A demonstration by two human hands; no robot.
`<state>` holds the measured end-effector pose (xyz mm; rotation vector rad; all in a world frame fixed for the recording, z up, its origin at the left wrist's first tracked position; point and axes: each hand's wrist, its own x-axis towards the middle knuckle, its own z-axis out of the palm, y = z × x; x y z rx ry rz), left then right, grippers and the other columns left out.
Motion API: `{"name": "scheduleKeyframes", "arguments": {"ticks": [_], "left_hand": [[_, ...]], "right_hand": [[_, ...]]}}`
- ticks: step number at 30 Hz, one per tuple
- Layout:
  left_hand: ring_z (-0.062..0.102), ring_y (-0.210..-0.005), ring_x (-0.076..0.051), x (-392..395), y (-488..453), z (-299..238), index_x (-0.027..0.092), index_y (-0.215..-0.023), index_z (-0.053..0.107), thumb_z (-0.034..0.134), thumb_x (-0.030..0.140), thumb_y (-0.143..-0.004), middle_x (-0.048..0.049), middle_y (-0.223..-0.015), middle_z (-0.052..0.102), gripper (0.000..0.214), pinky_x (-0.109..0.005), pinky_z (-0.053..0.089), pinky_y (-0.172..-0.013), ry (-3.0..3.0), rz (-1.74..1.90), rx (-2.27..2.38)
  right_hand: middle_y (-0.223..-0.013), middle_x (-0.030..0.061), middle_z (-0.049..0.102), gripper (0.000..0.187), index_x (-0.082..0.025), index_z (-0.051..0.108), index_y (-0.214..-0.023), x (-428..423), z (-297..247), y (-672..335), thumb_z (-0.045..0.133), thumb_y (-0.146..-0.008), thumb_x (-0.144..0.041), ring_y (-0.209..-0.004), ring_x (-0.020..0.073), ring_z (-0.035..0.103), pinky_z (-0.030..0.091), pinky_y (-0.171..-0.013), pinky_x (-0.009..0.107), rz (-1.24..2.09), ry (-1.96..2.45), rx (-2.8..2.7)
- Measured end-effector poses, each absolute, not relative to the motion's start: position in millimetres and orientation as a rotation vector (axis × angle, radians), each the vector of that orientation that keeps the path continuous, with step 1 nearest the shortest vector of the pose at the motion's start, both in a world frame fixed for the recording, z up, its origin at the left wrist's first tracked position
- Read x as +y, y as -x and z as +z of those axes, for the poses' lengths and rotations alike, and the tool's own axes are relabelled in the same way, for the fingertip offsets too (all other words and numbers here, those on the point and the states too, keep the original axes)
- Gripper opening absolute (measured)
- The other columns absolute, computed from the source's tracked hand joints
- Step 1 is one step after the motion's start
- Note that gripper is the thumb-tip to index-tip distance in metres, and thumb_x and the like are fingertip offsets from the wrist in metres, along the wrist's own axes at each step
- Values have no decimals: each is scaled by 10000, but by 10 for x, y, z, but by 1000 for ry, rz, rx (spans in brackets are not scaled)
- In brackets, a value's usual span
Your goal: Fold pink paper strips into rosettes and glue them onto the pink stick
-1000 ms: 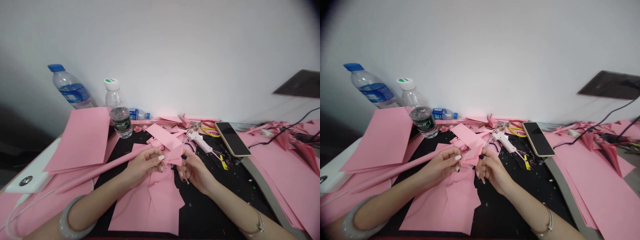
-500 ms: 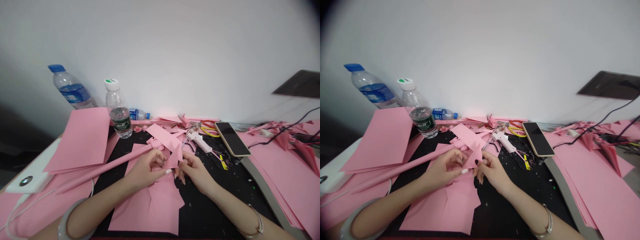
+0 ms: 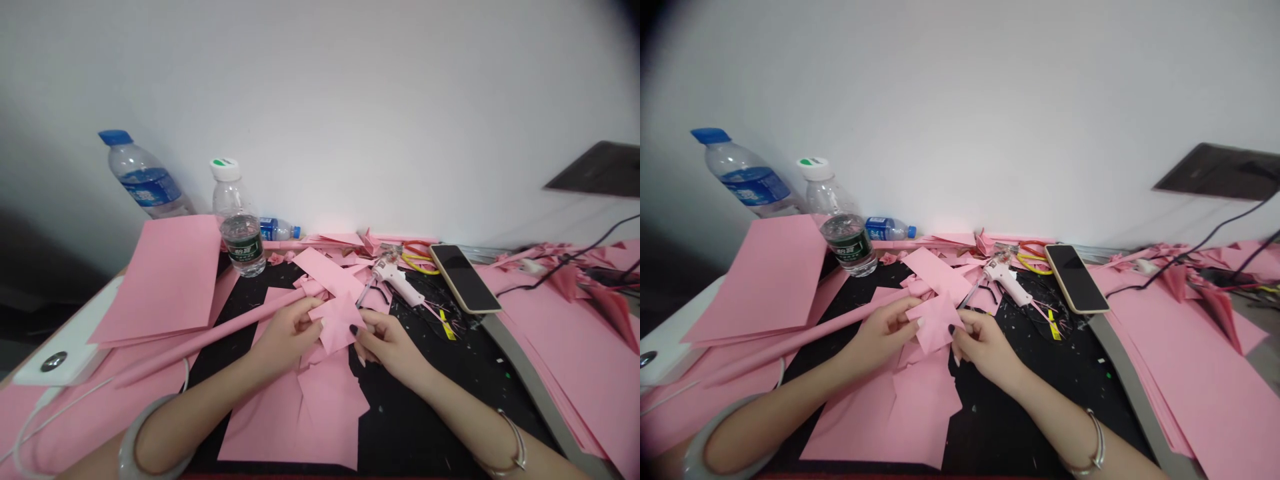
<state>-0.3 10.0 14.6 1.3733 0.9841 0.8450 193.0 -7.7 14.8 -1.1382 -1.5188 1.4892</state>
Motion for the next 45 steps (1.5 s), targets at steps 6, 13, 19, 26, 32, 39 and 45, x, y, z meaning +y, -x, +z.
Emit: {"name": "scheduleKeyframes", "arguments": {"ticks": [6, 13, 19, 26, 32, 39, 45], "left_hand": [[648, -729, -174, 141, 1, 161, 129, -874, 685, 654, 230, -748, -57, -817, 694, 164, -296, 512, -705, -995, 772, 820], [692, -658, -176, 174, 84, 63, 135, -890, 705, 661, 183, -749, -68, -776, 709, 155, -279, 532, -669, -763, 758, 678], [697, -660, -199, 197, 104, 51, 85, -800, 709, 576, 160, -734, -89, -722, 705, 166, -270, 540, -643, -603, 733, 523], [670, -577, -162, 203, 92, 46, 81, -684, 688, 615, 189, -735, -83, -660, 700, 140, -231, 537, -560, -475, 804, 563], [652, -596, -121, 235, 110, 65, 78, -784, 697, 636, 135, -750, -67, -696, 701, 91, -193, 527, -585, -435, 873, 585], [641, -709, -101, 233, 92, 30, 126, -984, 684, 666, 98, -771, -49, -838, 696, 215, -191, 515, -676, -549, 925, 604], [613, -616, -82, 225, 54, 45, 132, -904, 705, 693, 181, -771, -25, -742, 683, 142, -183, 497, -624, -854, 894, 741]], "right_hand": [[-509, -20, 602, 247, -129, 625, -909, -66, 78, -1954, 594, -837, -364, -326, 66, 444, 315, -335, 166, 1629, 1062, -1304], [-539, 34, 673, 180, -128, 678, -901, -28, 72, -2009, 620, -748, -203, -394, 100, 565, 444, -391, 170, 1844, 887, -880], [-652, 97, 723, 224, -105, 690, -800, -23, 121, -2026, 525, -705, -222, -553, 164, 676, 530, -527, 234, 2003, 714, -721], [-650, 94, 733, 205, -117, 687, -758, 0, 101, -2051, 515, -714, -220, -511, 145, 673, 529, -514, 205, 1968, 645, -698], [-711, 65, 720, 144, -142, 645, -846, -2, 92, -2042, 583, -737, -211, -495, 114, 633, 517, -482, 201, 1819, 719, -819], [-711, 0, 680, 224, -180, 602, -944, -2, 36, -1990, 692, -742, -214, -521, 110, 630, 501, -456, 197, 1437, 1025, -1113], [-646, 15, 670, 143, -154, 624, -816, -12, 49, -2019, 654, -797, -293, -499, 115, 622, 506, -494, 227, 1239, 1134, -1304]]}}
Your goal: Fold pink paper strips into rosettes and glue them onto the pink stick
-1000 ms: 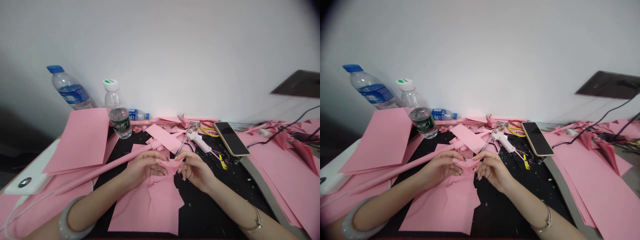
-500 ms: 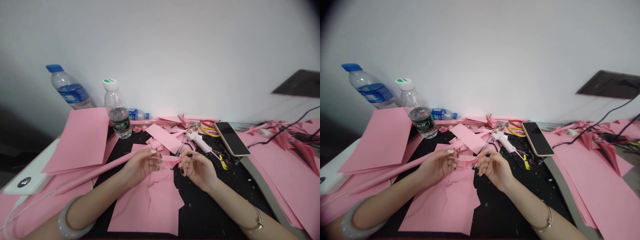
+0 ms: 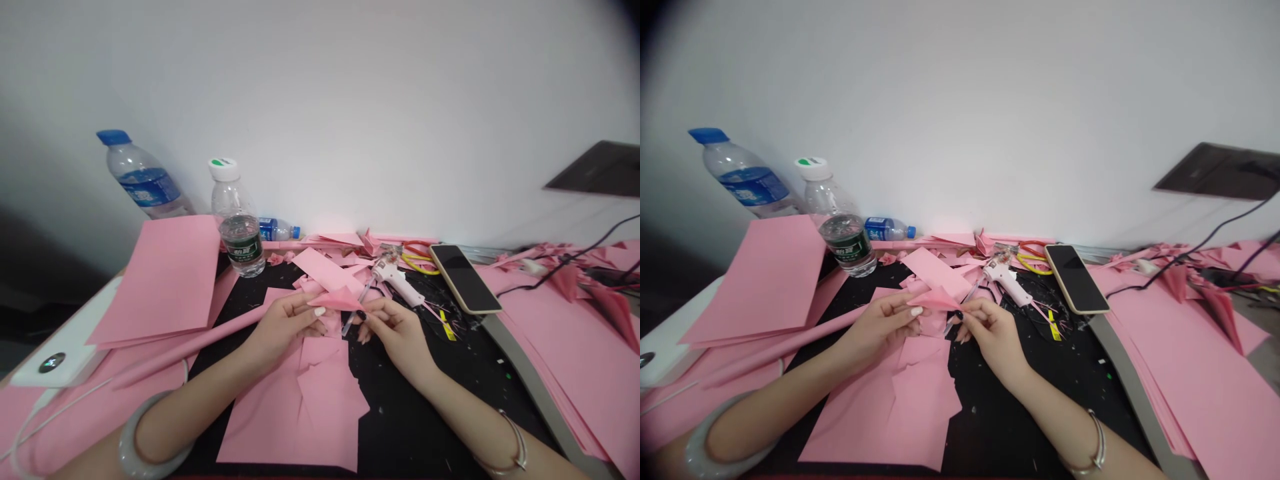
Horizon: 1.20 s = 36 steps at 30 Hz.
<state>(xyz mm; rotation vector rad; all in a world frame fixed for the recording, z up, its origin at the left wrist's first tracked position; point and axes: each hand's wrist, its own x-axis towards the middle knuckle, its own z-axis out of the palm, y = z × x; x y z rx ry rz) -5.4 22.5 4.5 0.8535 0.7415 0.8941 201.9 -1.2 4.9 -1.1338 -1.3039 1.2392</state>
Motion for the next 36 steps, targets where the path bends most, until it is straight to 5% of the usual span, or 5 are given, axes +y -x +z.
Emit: {"name": "scheduleKeyframes", "arguments": {"ticks": [5, 26, 36], "left_hand": [[633, -592, -123, 195, 57, 119, 127, -721, 689, 630, 295, -811, -30, -645, 674, 199, -232, 515, -623, -1124, 905, 955], [608, -560, -148, 117, 62, 183, 147, -585, 655, 607, 223, -809, -27, -566, 663, 241, -247, 473, -607, -1424, 942, 1067], [539, -471, -109, 105, 34, 198, 157, -647, 583, 574, 309, -843, 25, -535, 567, 248, -234, 449, -538, -1295, 1056, 1005]], "right_hand": [[-651, 24, 687, 208, -161, 575, -749, -43, 54, -2013, 603, -845, -343, -454, 93, 590, 481, -466, 209, 1180, 1172, -1380], [-607, -6, 644, 223, -201, 520, -742, -79, 74, -2000, 534, -889, -368, -449, 114, 578, 459, -456, 226, 1173, 1192, -1608], [-590, -4, 566, 348, -195, 521, -739, -104, 51, -2030, 337, -976, -371, -482, 117, 547, 432, -503, 228, 1121, 1129, -1822]]}}
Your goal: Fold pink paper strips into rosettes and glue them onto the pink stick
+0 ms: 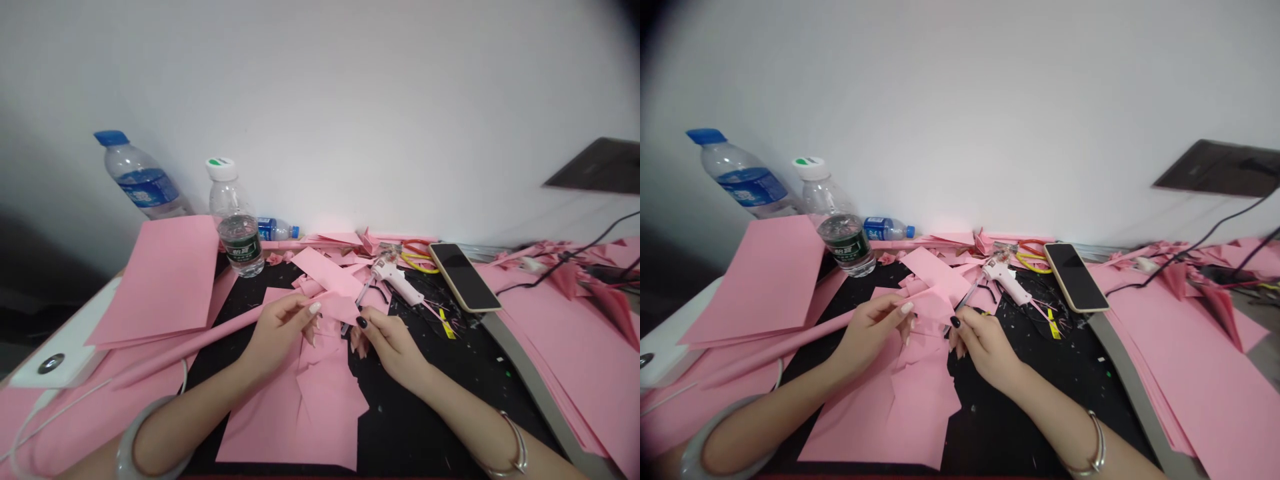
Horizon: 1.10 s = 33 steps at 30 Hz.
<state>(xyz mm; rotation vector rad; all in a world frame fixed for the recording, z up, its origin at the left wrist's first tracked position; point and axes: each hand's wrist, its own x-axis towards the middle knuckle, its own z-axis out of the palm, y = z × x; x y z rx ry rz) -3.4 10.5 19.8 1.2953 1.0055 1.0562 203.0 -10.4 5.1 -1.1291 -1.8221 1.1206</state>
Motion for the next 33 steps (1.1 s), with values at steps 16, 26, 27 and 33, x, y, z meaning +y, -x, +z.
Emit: {"name": "scheduleKeyframes", "arguments": {"ticks": [16, 26, 27, 33], "left_hand": [[430, -410, -100, 9, -49, 191, 179, -593, 502, 503, 438, -879, 42, -435, 475, 386, -235, 355, -498, -1209, 1142, 1031], [431, -398, -100, -30, -110, 106, 168, -602, 551, 542, 433, -854, 45, -435, 474, 366, -222, 339, -447, -1191, 972, 1061], [431, -397, -98, -30, -113, 95, 164, -607, 563, 549, 427, -852, 45, -430, 474, 359, -222, 337, -448, -1193, 961, 1049], [412, -355, -74, -4, -149, -3, 169, -670, 539, 536, 462, -851, 58, -444, 480, 345, -205, 273, -415, -1043, 924, 869]], "right_hand": [[-608, -32, 547, 289, -213, 429, -786, -145, 62, -1925, 438, -926, -465, -423, 94, 505, 396, -417, 209, 1464, 999, -1454], [-586, -17, 530, 368, -187, 487, -746, -169, 38, -1887, 423, -922, -504, -431, 95, 482, 393, -429, 219, 1443, 964, -1413], [-573, -19, 524, 382, -190, 477, -725, -174, 51, -1886, 414, -924, -509, -427, 94, 470, 383, -427, 221, 1425, 984, -1404], [-512, -39, 472, 410, -200, 430, -669, -199, 57, -1873, 388, -934, -509, -410, 95, 426, 327, -423, 224, 1353, 1038, -1421]]}}
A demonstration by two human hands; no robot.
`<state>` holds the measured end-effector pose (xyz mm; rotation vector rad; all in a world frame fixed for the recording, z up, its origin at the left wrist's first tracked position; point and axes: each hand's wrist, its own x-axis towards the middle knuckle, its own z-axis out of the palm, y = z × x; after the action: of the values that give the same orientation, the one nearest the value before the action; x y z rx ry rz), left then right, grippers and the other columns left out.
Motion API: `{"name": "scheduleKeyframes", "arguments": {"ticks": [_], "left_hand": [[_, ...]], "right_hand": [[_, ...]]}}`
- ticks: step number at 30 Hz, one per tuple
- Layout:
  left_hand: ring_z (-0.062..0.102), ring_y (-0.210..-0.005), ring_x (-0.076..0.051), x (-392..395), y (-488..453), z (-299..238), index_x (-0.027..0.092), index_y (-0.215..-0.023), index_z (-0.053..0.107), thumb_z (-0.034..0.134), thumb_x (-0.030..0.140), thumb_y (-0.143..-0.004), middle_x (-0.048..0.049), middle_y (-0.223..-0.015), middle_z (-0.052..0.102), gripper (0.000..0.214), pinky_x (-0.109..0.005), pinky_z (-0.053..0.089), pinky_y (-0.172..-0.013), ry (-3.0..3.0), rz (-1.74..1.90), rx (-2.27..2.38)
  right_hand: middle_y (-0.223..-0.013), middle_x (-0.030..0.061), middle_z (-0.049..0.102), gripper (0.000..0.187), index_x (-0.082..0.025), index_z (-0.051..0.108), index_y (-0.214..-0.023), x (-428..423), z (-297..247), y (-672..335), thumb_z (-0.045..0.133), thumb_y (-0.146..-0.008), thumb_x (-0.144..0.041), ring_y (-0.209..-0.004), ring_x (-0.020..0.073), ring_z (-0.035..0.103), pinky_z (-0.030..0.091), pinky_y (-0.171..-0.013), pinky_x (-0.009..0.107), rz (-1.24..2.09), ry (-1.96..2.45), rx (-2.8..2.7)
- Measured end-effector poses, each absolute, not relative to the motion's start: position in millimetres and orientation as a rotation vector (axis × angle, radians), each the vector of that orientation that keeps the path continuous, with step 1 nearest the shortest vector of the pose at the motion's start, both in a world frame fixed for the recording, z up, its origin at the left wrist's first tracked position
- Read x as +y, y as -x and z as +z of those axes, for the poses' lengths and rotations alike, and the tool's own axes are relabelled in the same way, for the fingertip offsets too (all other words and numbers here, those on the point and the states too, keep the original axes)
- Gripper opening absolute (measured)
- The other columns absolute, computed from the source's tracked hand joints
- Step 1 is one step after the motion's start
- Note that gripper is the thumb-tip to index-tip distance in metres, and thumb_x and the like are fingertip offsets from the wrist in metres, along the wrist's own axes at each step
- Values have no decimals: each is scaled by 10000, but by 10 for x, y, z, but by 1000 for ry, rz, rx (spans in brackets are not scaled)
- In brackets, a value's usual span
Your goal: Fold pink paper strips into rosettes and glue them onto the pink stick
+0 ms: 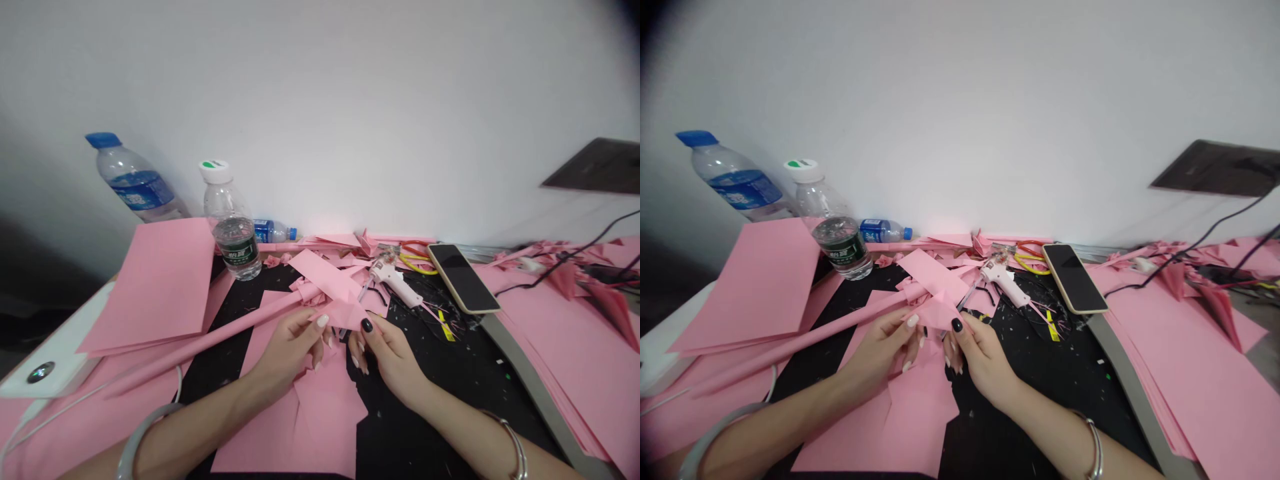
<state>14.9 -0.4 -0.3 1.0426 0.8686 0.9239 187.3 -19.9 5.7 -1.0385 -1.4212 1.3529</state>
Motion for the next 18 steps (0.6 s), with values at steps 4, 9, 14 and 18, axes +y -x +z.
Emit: {"name": "scheduleKeyframes", "arguments": {"ticks": [4, 9, 14, 18], "left_hand": [[421, -355, -65, -37, -171, 9, 171, -677, 500, 491, 474, -875, 54, -488, 501, 362, -210, 299, -440, -1058, 915, 858], [414, -393, -80, -94, -162, 60, 181, -695, 480, 461, 503, -880, 59, -479, 454, 372, -207, 299, -430, -1141, 941, 916], [387, -399, -87, -104, -152, 60, 189, -632, 442, 443, 526, -875, 60, -448, 412, 415, -212, 302, -424, -1207, 881, 939], [381, -417, -87, -98, -179, 48, 186, -598, 423, 447, 484, -887, 57, -458, 400, 415, -212, 308, -428, -1231, 825, 960]], "right_hand": [[-501, -38, 465, 423, -199, 432, -658, -208, 33, -1875, 357, -950, -495, -429, 97, 415, 328, -451, 224, 1322, 1043, -1519], [-505, -39, 448, 439, -194, 434, -638, -206, 28, -1889, 339, -961, -475, -438, 91, 410, 323, -468, 220, 1275, 1027, -1655], [-521, -35, 452, 425, -187, 453, -647, -214, 30, -1903, 335, -969, -438, -451, 88, 413, 329, -479, 215, 1276, 1028, -1760], [-501, -35, 451, 417, -182, 450, -621, -225, 20, -1883, 379, -962, -411, -441, 84, 417, 327, -467, 211, 1291, 1025, -1745]]}}
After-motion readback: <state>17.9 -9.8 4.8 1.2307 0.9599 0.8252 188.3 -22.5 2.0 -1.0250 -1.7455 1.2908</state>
